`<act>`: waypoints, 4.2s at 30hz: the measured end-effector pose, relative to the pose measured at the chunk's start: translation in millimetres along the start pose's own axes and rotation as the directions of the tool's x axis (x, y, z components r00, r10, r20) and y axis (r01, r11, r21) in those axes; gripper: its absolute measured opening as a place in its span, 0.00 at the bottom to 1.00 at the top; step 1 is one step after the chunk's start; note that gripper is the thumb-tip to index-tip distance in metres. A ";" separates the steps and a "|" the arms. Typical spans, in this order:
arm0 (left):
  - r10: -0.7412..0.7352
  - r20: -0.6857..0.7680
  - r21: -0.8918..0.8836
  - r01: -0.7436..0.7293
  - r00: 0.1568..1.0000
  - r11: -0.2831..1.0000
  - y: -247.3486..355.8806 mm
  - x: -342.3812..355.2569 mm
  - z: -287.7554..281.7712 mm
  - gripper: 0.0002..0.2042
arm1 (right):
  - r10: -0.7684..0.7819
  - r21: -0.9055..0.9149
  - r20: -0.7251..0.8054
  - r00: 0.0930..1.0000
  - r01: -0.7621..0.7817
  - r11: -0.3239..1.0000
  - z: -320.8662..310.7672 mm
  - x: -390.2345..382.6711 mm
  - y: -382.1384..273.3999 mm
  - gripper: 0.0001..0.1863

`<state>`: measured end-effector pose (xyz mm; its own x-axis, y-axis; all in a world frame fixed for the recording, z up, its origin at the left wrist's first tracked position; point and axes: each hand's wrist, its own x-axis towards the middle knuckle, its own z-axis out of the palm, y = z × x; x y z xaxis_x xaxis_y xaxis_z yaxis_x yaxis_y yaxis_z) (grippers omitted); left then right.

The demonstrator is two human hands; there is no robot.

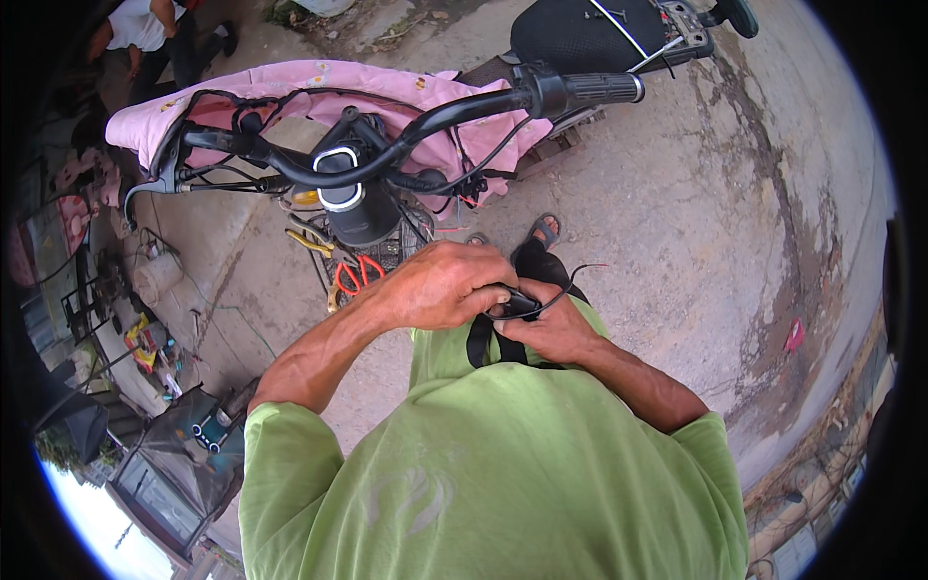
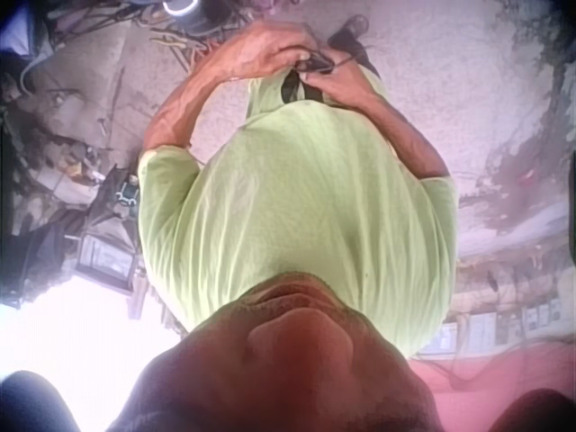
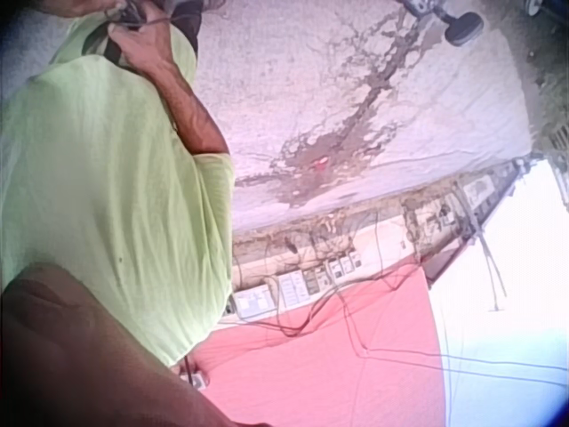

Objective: The person uses a screwdriver to adjust a small black electrical component held in their hands, then retrieves a metal rod from a bucket of tools and continues manipulating the component. The person works near a scooter with exposed wiring in an outdoor workshop area.

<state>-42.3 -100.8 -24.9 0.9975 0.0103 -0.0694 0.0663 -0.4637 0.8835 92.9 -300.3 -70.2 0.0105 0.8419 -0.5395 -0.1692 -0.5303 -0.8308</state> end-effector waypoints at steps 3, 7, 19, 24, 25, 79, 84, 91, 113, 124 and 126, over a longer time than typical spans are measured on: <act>0.013 0.013 0.006 -0.013 1.000 1.000 0.4 2.1 -3.7 0.09 | 0.015 -0.005 -0.027 1.000 -0.015 1.000 0.4 -1.5 -0.7 0.18; 0.043 0.006 0.012 -0.043 0.999 0.999 -2.0 -0.7 -3.1 0.09 | 0.053 -0.033 -0.072 0.996 -0.056 0.998 0.3 -10.7 -8.9 0.20; 0.006 0.057 -0.072 -0.002 0.998 0.997 -5.0 8.2 -2.6 0.09 | 0.018 -0.105 -0.071 0.997 -0.025 0.994 -11.1 -19.5 -12.0 0.23; -0.009 0.065 -0.147 0.019 0.998 0.989 -8.8 5.8 -3.1 0.09 | -0.097 0.064 -0.088 0.991 0.103 0.993 -6.9 -16.3 -14.7 0.18; 0.002 0.054 -0.156 0.006 0.999 0.988 -10.4 4.5 -2.5 0.08 | -0.132 -0.031 -0.078 0.988 0.130 0.991 -9.6 -15.1 -14.4 0.16; 0.002 0.170 0.250 -0.045 0.985 0.967 -8.8 3.0 -16.2 0.13 | -0.332 -0.781 -0.090 0.939 0.140 0.609 -7.6 -8.6 -13.5 0.20; 0.002 0.235 0.140 -0.036 0.972 0.989 -12.0 5.6 -23.7 0.12 | -0.320 -0.737 -0.106 0.942 0.141 0.660 -12.8 -10.3 -33.9 0.22; -0.066 0.251 0.175 0.022 0.966 0.984 -3.1 11.2 -37.0 0.12 | -0.265 -0.617 -0.058 0.963 0.174 0.767 -23.0 -23.6 -57.7 0.17; 0.038 0.165 0.133 -0.060 0.986 0.989 -8.5 18.4 -34.6 0.10 | -0.388 -0.499 -0.045 0.920 0.316 0.807 -39.8 -15.2 -43.2 0.14; 0.117 0.084 0.123 -0.127 0.990 0.984 -9.8 25.8 -33.4 0.12 | -0.383 -0.571 0.024 0.924 0.327 0.753 -58.7 -7.1 -51.3 0.13; 0.130 0.060 0.154 -0.138 0.990 0.978 -8.2 28.1 -35.3 0.12 | -0.277 -0.421 0.038 0.960 0.267 0.867 -65.2 -3.6 -62.3 0.12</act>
<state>-13.9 -65.5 -17.7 0.9945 -0.1028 0.0184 -0.0760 -0.5919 0.8024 167.7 -276.8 -25.4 0.0198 0.9590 -0.2827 0.2709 -0.2773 -0.9218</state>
